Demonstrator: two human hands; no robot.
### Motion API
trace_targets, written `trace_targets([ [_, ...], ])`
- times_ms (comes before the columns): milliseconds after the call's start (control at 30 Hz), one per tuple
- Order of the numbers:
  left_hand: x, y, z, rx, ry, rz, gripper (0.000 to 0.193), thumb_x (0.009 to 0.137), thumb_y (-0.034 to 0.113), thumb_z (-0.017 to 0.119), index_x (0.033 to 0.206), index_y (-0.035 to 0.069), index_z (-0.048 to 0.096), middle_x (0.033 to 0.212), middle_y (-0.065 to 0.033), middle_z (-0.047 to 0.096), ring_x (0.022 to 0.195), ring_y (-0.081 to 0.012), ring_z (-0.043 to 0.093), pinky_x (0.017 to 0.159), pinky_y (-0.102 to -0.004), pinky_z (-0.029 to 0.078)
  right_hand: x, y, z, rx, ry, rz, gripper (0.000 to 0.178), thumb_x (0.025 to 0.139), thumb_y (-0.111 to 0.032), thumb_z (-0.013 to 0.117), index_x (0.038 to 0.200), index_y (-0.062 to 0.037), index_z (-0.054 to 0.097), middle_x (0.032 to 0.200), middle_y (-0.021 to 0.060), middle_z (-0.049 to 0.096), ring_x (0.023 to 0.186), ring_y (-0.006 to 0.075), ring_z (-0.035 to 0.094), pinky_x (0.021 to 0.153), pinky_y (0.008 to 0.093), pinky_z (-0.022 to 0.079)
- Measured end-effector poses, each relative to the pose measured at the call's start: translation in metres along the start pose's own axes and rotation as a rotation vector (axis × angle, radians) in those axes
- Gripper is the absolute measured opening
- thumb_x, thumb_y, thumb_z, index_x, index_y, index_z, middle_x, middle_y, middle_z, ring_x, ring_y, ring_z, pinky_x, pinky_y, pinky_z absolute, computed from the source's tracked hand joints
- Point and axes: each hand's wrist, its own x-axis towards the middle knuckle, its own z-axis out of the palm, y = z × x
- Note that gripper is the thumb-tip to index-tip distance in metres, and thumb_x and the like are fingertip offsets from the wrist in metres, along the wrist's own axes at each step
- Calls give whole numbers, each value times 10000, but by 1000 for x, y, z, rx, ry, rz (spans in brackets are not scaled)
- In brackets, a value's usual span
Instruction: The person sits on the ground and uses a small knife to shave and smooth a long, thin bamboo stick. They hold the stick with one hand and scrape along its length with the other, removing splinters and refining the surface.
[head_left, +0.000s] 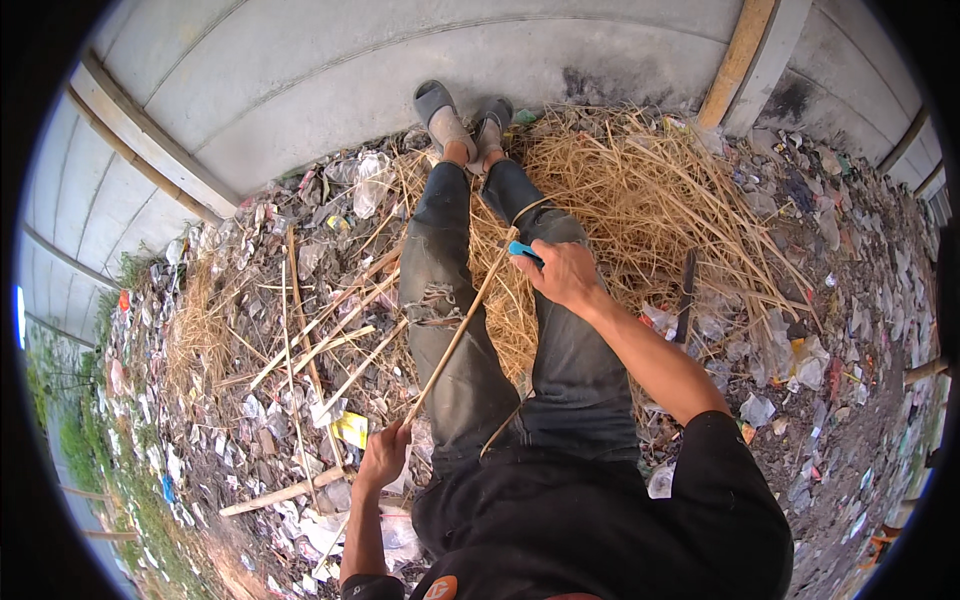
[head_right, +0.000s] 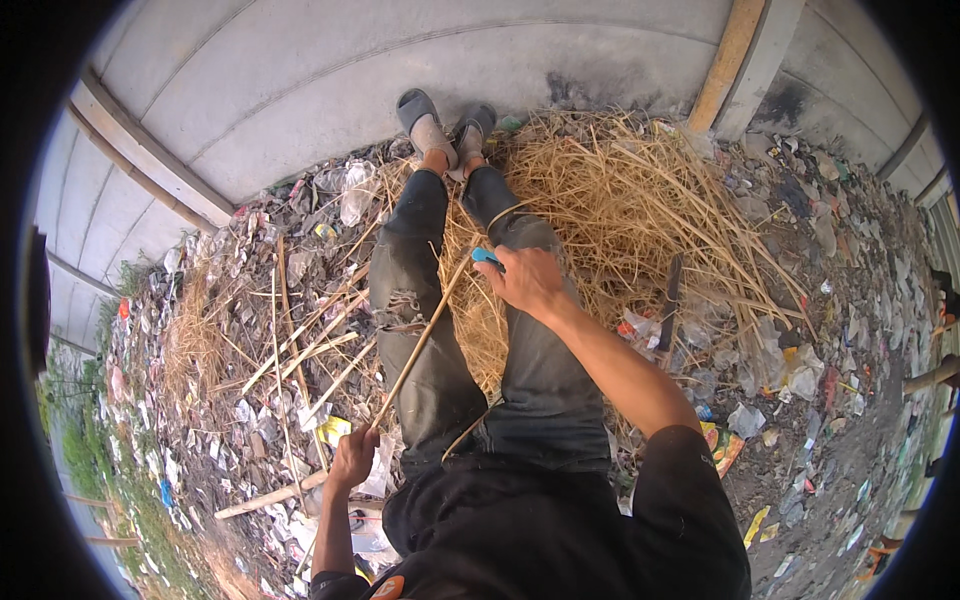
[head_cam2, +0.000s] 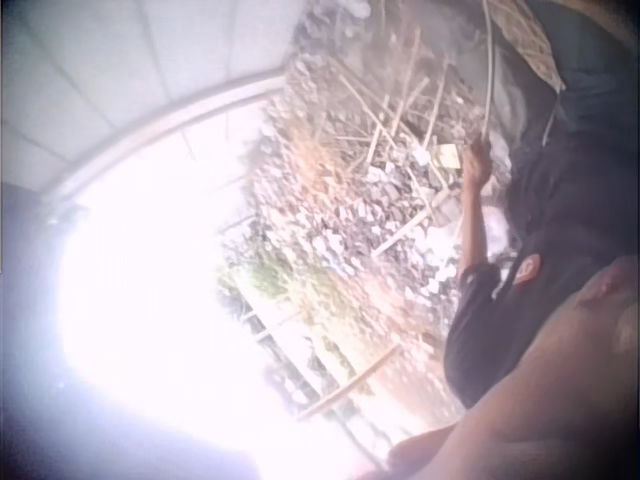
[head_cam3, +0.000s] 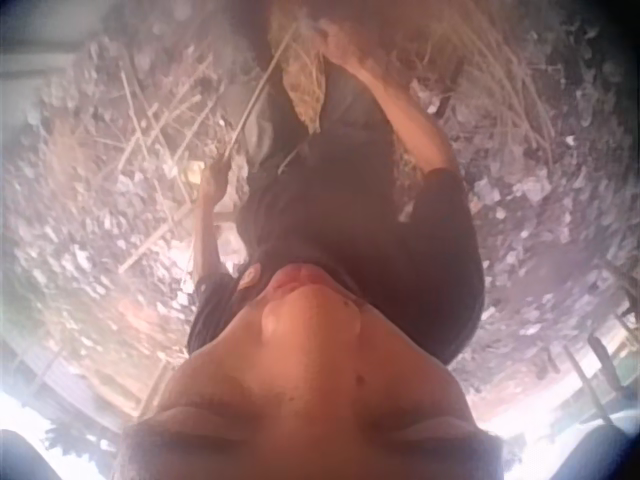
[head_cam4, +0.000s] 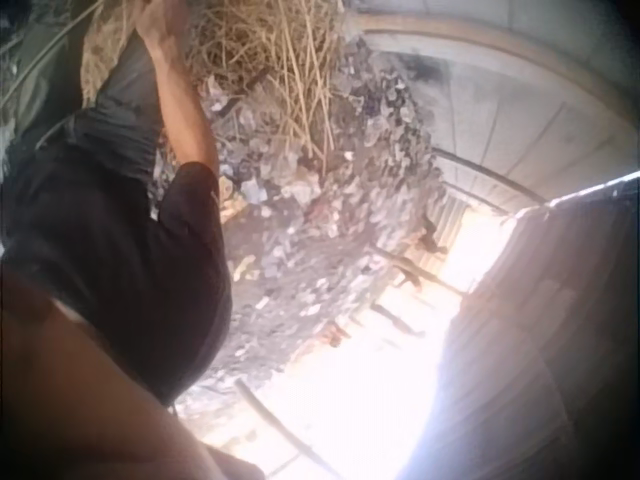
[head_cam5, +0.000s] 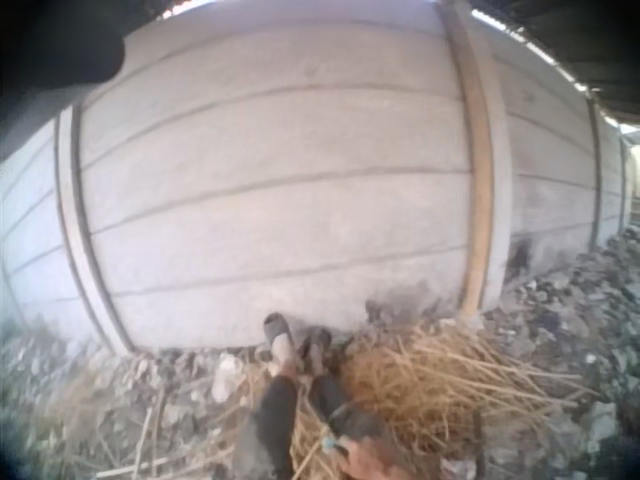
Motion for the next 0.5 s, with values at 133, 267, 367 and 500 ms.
trace_targets([
  [133, 8, 4, -16, -32, -82, -39, 400, 1110, 276, 489, 895, -24, 643, 656, -156, 569, 623, -232, 568, 621, -430, 472, 8, 5, -2, -21, -15, -47, 429, 1002, -484, 645, 861, -81, 688, 613, 155, 669, 573, 370, 690, 513, 486, 526],
  [267, 17, 21, -40, 35, -140, -74, 427, 1108, 308, 478, 897, -17, 659, 666, -183, 610, 612, -330, 608, 637, -448, 487, 16, 8, -7, -35, -60, -110, 385, 975, -444, 677, 882, -71, 694, 642, 153, 686, 610, 366, 708, 537, 496, 537],
  [367, 21, 25, -46, 132, -88, -15, 412, 1102, 306, 486, 904, -4, 672, 674, -211, 628, 634, -407, 638, 645, -477, 494, 30, 16, -14, 48, -51, -55, 366, 950, -434, 701, 944, -68, 698, 661, 148, 696, 646, 366, 721, 569, 493, 552],
  [500, 22, 26, -38, 199, -21, 6, 409, 1101, 329, 501, 910, 4, 659, 680, -232, 631, 653, -456, 645, 637, -510, 492, 34, 3, -24, 178, -59, 28, 392, 919, -423, 736, 1054, -58, 693, 838, 188, 737, 755, 359, 744, 645, 484, 579],
])
